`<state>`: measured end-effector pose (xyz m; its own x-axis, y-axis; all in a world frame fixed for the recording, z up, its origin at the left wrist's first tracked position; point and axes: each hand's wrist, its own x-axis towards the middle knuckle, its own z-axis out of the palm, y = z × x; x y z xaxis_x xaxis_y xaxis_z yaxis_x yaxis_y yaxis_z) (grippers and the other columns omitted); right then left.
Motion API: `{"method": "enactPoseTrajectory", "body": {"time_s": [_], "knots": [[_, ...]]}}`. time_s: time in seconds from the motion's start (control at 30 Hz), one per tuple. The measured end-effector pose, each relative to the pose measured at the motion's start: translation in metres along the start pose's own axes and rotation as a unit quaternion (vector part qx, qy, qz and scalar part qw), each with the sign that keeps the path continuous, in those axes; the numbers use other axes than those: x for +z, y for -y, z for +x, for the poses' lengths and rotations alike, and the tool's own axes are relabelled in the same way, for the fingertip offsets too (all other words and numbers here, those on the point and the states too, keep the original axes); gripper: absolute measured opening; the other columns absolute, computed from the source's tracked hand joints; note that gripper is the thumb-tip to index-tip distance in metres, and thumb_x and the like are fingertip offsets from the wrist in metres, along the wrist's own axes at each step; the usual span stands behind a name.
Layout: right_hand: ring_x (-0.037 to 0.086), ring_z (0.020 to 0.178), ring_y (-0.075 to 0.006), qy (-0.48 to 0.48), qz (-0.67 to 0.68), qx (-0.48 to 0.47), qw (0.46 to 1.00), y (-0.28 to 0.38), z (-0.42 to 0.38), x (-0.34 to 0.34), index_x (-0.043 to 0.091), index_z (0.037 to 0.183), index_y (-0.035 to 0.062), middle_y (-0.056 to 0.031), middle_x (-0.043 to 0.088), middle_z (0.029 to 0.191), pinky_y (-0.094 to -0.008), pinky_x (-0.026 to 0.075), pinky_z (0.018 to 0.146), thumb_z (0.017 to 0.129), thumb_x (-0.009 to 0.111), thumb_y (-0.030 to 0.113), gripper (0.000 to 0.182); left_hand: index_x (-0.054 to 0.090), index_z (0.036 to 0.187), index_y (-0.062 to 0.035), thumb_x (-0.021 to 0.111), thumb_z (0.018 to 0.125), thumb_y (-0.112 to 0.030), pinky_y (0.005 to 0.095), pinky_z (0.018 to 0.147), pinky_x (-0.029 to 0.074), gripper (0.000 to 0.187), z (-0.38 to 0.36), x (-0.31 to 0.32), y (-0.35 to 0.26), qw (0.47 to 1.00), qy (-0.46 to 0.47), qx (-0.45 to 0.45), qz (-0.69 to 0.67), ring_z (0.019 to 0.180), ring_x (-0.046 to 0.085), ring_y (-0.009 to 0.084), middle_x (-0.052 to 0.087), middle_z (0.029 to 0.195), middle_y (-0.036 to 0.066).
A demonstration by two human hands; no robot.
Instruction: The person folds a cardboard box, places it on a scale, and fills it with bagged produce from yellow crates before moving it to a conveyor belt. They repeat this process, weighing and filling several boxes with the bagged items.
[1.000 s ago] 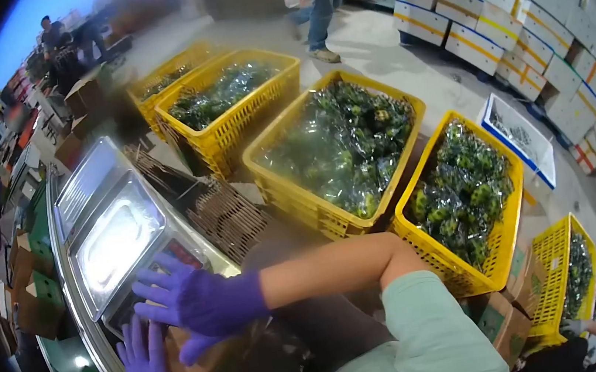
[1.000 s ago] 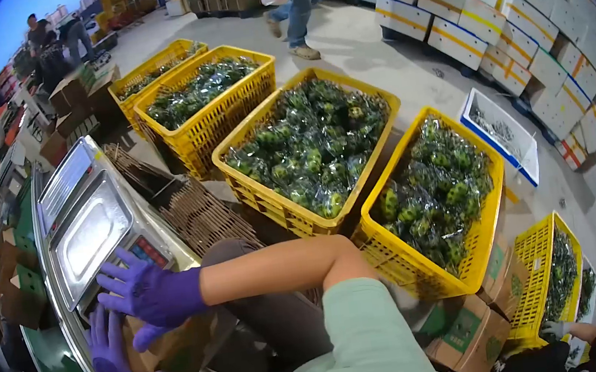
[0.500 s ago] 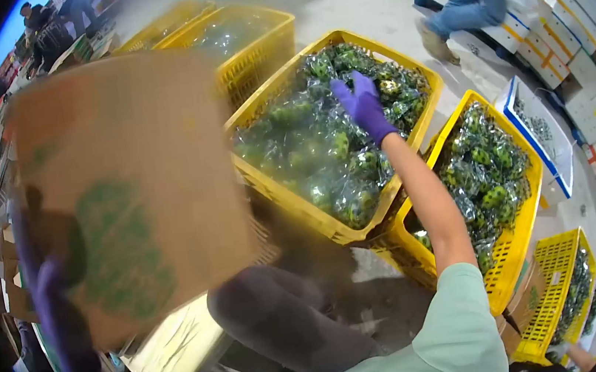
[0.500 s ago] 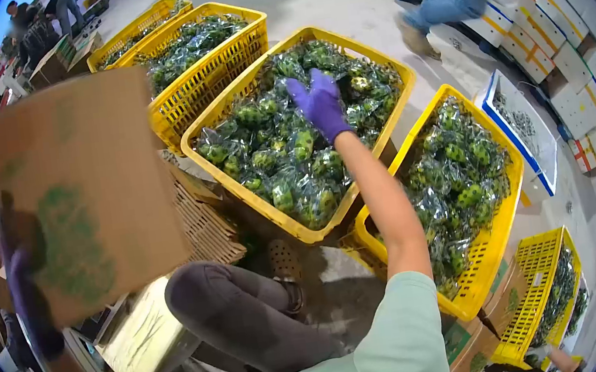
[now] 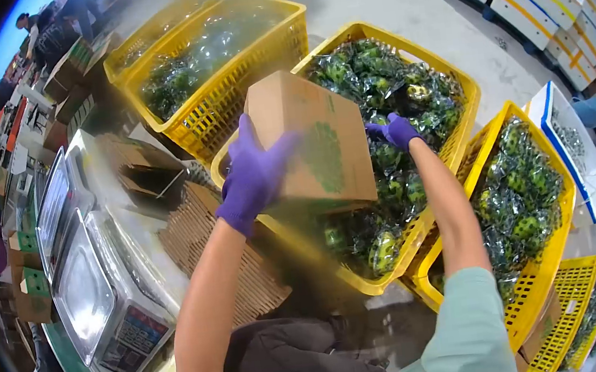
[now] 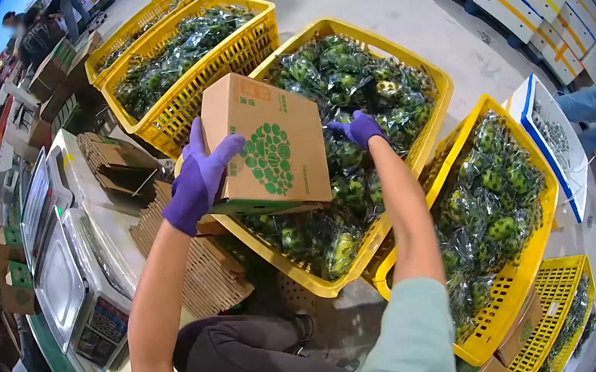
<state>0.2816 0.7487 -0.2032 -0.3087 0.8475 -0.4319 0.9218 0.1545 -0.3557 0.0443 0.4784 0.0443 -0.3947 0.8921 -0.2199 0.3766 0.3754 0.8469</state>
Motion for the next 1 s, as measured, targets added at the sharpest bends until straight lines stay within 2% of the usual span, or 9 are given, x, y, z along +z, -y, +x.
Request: {"method": "enactPoseTrajectory", "body": {"time_s": [0.17,0.2,0.27,0.3,0.6,0.73,0.8,0.93,1.0], "knots": [[0.06,0.102,-0.0333,0.108,0.199,-0.243,0.943,-0.031,-0.014,0.026,0.037,0.143,0.0324,-0.0267,0.059,0.113,-0.0406,0.049,0.085,0.093,0.047,0.011,0.056,0.033,0.135,0.0066,0.066,0.075,-0.048,0.0397,0.089,0.044,0.088,0.012,0.017,0.027,0.991,-0.098,0.081,0.048,0.103,0.055,0.0335,0.051,0.119,0.028],[0.059,0.103,-0.0315,0.052,0.171,-0.231,0.956,-0.026,-0.013,0.031,0.039,0.143,0.0258,-0.025,0.059,0.114,-0.0393,0.048,0.088,0.095,0.044,0.014,0.049,0.045,0.124,0.0046,0.067,0.077,-0.038,0.0385,0.073,0.053,0.067,0.015,0.017,0.034,0.975,-0.163,0.125,0.079,0.081,0.066,0.0288,0.063,0.102,0.024],[0.059,0.105,-0.0277,0.05,0.344,-0.016,0.938,0.022,-0.042,0.016,0.043,0.139,0.0092,-0.0196,0.059,0.12,-0.0377,0.045,0.094,0.1,0.038,0.023,0.041,0.028,0.138,0.0088,0.069,0.074,-0.047,0.0378,0.092,0.043,0.094,0.011,0.007,0.03,0.992,-0.07,0.106,0.01,0.108,0.054,0.0321,0.049,0.124,0.028],[0.059,0.106,-0.0249,0.077,0.314,-0.144,0.935,-0.001,-0.013,0.041,0.044,0.137,0.0069,-0.0172,0.059,0.122,-0.0366,0.045,0.093,0.101,0.038,0.026,0.042,0.019,0.144,0.0109,0.07,0.073,-0.052,0.0374,0.102,0.038,0.108,0.008,0.003,0.028,0.995,-0.025,0.091,-0.023,0.122,0.047,0.0338,0.042,0.135,0.03],[0.057,0.103,-0.0116,0.153,0.651,-0.217,0.711,0.102,-0.133,0.004,0.047,0.132,0.0074,-0.0036,0.058,0.12,-0.0285,0.049,0.089,0.101,0.043,0.033,0.041,0.018,0.148,-0.0002,0.071,0.08,-0.032,0.0326,0.097,0.042,0.092,0.01,-0.01,0.08,0.93,0.042,0.127,-0.343,0.116,0.05,0.0204,0.045,0.135,0.014],[0.059,0.098,-0.0122,0.188,0.667,-0.241,0.679,0.147,-0.124,-0.019,0.048,0.13,0.0077,-0.0034,0.06,0.112,-0.0276,0.05,0.084,0.101,0.042,0.03,0.037,0.027,0.146,-0.0062,0.06,0.089,-0.032,0.0371,0.097,0.046,0.07,0.014,-0.027,0.132,0.876,0.063,0.171,-0.446,0.118,0.051,0.0213,0.047,0.134,0.012],[0.059,0.094,-0.0118,0.017,0.432,-0.447,0.783,0.181,-0.153,-0.044,0.049,0.126,0.0071,-0.0037,0.061,0.107,-0.0276,0.05,0.081,0.102,0.041,0.029,0.034,0.042,0.133,-0.0084,0.059,0.089,-0.028,0.0343,0.086,0.052,0.051,-0.008,-0.029,0.132,0.839,0.042,0.157,-0.52,0.101,0.058,0.019,0.055,0.12,0.008],[0.06,0.086,-0.0141,-0.149,0.205,-0.575,0.778,0.246,-0.195,-0.076,0.053,0.118,0.0063,-0.006,0.063,0.099,-0.0299,0.051,0.074,0.1,0.042,0.031,0.033,0.043,0.137,-0.0075,0.059,0.087,-0.043,0.0444,0.096,0.049,0.064,-0.03,-0.047,0.162,0.771,0.102,0.068,-0.625,0.112,0.058,0.0289,0.055,0.128,0.014],[0.062,0.081,-0.0175,-0.131,0.167,-0.587,0.781,0.284,-0.232,-0.099,0.056,0.114,0.0061,-0.0091,0.064,0.095,-0.0324,0.051,0.071,0.098,0.045,0.033,0.034,0.049,0.133,-0.0069,0.057,0.088,-0.042,0.047,0.097,0.047,0.058,-0.037,-0.049,0.169,0.645,0.121,0.066,-0.752,0.11,0.06,0.0312,0.059,0.126,0.013]]}}
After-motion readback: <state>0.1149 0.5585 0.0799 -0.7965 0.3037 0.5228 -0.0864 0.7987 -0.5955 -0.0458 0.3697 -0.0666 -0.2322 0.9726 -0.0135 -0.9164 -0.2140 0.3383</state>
